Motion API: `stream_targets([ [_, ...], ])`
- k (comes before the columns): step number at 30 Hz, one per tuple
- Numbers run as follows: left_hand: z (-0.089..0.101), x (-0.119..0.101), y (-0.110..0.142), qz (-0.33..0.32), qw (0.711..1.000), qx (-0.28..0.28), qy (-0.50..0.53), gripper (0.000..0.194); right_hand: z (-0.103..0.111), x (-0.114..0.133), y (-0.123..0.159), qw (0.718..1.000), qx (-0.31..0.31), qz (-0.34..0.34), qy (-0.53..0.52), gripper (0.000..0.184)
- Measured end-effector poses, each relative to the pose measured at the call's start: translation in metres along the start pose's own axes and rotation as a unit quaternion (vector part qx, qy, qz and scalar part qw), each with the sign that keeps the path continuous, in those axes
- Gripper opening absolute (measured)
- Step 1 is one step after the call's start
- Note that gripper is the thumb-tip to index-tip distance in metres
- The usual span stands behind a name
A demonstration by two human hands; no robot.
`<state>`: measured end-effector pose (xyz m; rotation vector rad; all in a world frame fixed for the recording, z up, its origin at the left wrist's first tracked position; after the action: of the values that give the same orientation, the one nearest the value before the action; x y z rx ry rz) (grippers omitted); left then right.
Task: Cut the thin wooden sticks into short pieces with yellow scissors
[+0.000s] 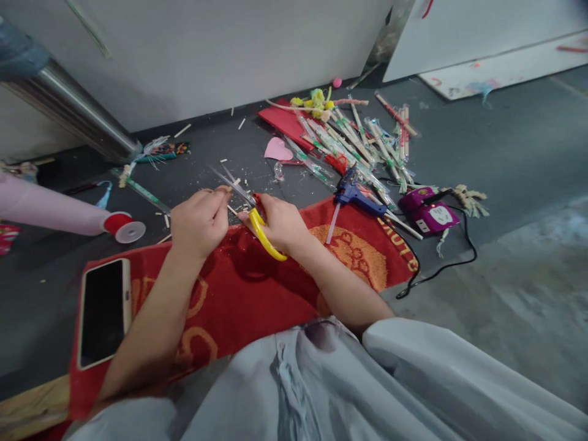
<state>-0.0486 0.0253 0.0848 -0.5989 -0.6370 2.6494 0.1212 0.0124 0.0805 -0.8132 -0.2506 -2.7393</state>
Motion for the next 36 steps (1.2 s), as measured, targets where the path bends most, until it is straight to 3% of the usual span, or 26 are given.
stream_targets([
  [10,-0.002,0.005,0.000,0.004,1.000,0.001,0.011,0.025,0.002,0.002,-0.001,1.000,0.010,-0.019,0.010,0.064],
  [17,0.007,-0.022,0.008,0.004,0.998,-0.013,0.055,0.021,0.006,-0.004,-0.005,0.998,-0.023,-0.045,-0.046,0.060],
  [21,0.000,-0.042,0.017,-0.029,0.994,-0.007,0.103,0.019,0.012,-0.005,-0.004,0.990,-0.036,-0.066,-0.117,0.055],
  [23,-0.009,-0.050,0.020,-0.017,0.989,-0.028,0.145,0.035,0.013,-0.004,-0.004,0.986,-0.040,-0.063,-0.152,0.053],
  [25,-0.020,-0.053,0.023,0.015,0.981,-0.027,0.194,0.064,0.012,-0.003,-0.003,0.983,-0.039,-0.058,-0.172,0.052],
  [28,-0.040,-0.052,0.029,0.067,0.964,0.040,0.255,0.099,0.007,-0.002,-0.003,0.984,-0.023,-0.042,-0.173,0.049],
  [32,-0.059,-0.045,0.037,0.094,0.940,0.114,0.309,0.113,-0.002,-0.003,-0.005,0.988,-0.009,-0.019,-0.156,0.047],
  [36,-0.070,-0.040,0.041,0.082,0.935,0.111,0.326,0.113,-0.008,-0.005,-0.007,0.988,-0.025,-0.001,-0.151,0.047],
])
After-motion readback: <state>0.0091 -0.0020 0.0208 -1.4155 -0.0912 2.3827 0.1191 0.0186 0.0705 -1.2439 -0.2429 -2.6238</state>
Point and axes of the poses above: each hand's wrist, its own y-axis away from the middle knuckle, its own z-axis out of the back of the hand, x = y × z, the point moved 1 cm from there along -y, towards the middle knuckle, and after that the axes turned 4 degrees about x, right-handed, at the moved point
